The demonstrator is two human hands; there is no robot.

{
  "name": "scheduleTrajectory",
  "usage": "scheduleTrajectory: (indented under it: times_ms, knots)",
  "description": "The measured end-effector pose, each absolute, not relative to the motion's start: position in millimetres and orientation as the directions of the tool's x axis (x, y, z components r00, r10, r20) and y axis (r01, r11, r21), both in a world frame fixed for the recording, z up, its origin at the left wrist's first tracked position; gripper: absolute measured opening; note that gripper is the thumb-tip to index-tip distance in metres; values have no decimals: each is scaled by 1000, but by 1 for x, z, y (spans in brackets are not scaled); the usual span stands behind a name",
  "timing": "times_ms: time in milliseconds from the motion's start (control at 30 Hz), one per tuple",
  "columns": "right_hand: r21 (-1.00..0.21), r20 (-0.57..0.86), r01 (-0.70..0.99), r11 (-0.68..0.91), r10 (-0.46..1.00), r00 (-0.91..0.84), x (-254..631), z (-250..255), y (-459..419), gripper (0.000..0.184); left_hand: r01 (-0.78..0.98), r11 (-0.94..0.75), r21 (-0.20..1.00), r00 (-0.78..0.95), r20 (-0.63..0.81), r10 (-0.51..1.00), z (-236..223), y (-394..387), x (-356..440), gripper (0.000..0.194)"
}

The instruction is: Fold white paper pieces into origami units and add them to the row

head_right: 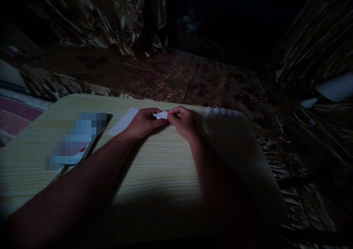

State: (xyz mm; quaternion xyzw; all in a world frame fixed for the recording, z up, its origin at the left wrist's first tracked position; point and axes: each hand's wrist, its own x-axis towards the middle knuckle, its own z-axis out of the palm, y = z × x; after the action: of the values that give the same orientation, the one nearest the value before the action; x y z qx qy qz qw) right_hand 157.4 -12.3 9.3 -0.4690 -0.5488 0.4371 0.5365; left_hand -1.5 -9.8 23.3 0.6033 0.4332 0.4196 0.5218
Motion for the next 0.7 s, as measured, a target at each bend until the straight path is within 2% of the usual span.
scheduleTrajectory:
  times_ms: [133, 333, 567, 700]
  knots:
    - [-980, 185, 72, 185, 983, -8, 156, 9, -14, 16, 176, -101, 979, 222, 60, 973, 23, -9, -2, 29]
    - [-955, 258, 151, 255, 966, 1, 155, 7, -14, 13, 142, -120, 983, 206, 89, 974, 22, -8, -1, 29]
    - [-961, 263, 97, 258, 964, 47, 153, 7, -14, 10, 137, -126, 983, 201, 97, 975, 14, -5, -1, 27]
    - [-933, 315, 200, 299, 948, 54, 151, 8, -15, 9, 129, -103, 986, 193, 77, 978, 10, -3, -2, 26]
